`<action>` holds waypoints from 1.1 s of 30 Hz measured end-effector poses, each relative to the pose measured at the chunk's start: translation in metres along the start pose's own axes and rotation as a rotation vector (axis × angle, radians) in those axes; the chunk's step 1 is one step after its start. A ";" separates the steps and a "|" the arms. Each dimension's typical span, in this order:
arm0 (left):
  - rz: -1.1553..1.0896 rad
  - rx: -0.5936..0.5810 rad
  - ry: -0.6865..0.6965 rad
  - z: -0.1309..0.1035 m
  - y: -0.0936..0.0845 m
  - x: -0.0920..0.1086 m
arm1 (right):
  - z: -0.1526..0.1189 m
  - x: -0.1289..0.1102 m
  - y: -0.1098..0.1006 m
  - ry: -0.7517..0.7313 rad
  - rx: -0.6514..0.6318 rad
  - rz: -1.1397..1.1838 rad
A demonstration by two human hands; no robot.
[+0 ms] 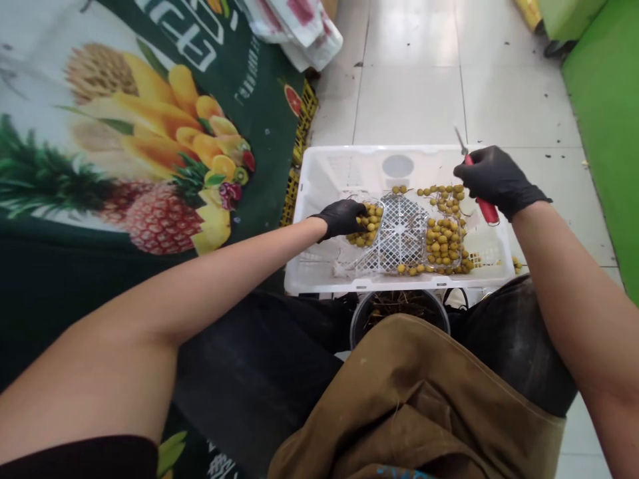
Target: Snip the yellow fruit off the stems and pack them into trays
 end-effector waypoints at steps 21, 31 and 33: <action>0.135 -0.047 0.053 0.131 0.106 0.136 | 0.011 0.004 -0.005 -0.019 0.076 -0.079; -0.022 0.013 0.086 0.125 0.091 0.109 | 0.012 0.015 -0.002 -0.104 0.048 -0.101; -0.076 0.052 0.113 0.112 0.070 0.097 | 0.010 0.018 -0.002 -0.111 -0.025 -0.132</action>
Point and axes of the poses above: each hand's wrist, its own z-axis towards the middle knuckle, its own y-axis out of the palm, x = y × z, the point moved 1 cm from there along z, towards the middle knuckle, and after that the axes turned 8 degrees about z, right-handed, at the moved point
